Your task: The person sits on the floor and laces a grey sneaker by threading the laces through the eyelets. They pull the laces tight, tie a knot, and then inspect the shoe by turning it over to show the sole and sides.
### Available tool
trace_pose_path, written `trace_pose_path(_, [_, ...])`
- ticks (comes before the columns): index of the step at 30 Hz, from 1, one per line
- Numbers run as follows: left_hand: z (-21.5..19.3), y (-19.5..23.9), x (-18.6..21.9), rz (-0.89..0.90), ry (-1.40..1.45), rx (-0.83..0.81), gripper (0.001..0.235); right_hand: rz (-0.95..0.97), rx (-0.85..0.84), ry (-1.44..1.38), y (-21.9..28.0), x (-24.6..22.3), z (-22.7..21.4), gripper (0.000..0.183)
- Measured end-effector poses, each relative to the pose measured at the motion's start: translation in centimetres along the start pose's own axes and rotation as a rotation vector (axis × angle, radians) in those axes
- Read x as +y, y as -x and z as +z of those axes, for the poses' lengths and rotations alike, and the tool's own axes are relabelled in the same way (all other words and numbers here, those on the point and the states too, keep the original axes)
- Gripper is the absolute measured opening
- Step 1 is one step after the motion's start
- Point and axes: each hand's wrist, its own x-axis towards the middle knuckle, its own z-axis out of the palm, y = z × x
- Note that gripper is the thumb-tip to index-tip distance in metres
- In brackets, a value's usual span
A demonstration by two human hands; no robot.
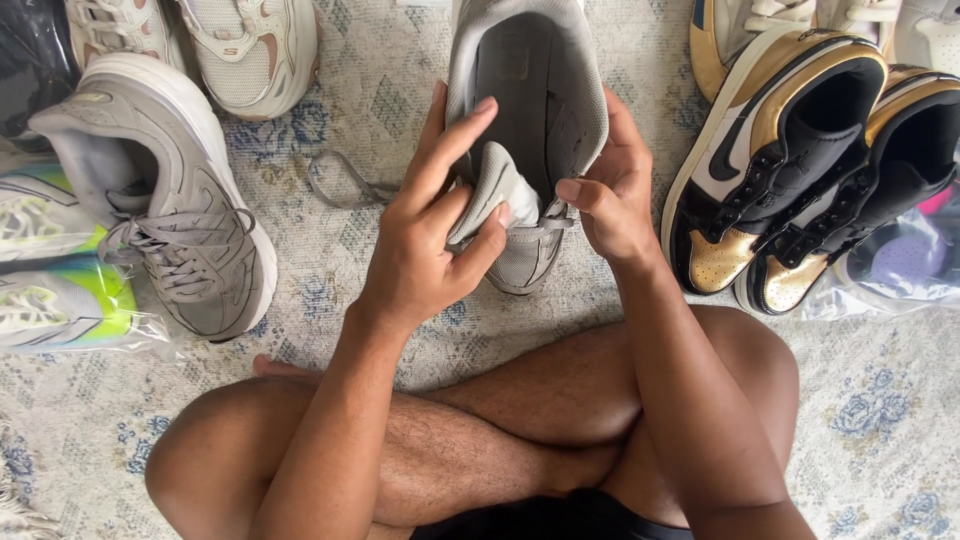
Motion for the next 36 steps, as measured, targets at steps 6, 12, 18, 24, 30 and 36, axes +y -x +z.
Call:
trace_pose_path(6, [1.8, 0.6, -1.1, -0.003, -0.036, 0.218, 0.015, 0.007, 0.051, -0.045, 0.1, -0.1, -0.1, 0.082])
trace_pose_path(12, [2.7, 0.6, -2.4, -0.110, 0.244, 0.255, 0.109, -0.004, -0.006, -0.099, 0.1, 0.4, -0.1, 0.089])
trace_pose_path(18, [1.5, 1.0, -2.4, -0.137, 0.535, 0.100, 0.100, 0.004, 0.045, -0.010, 0.4, 0.8, -0.5, 0.084])
trace_pose_path(24, [1.3, 1.0, -2.3, -0.144, 0.529, 0.098, 0.099, 0.023, 0.003, 0.084, -0.1, -0.2, 0.7, 0.092])
trace_pose_path(30, [2.5, 1.0, -2.5, -0.142, 0.502, 0.123, 0.098, 0.070, 0.026, 0.114, -0.1, -0.7, 1.0, 0.093])
trace_pose_path(36, [2.3, 0.9, -2.5, -0.389, 0.370, 0.182, 0.080, 0.043, 0.114, 0.300, 0.0, -0.9, 1.6, 0.101])
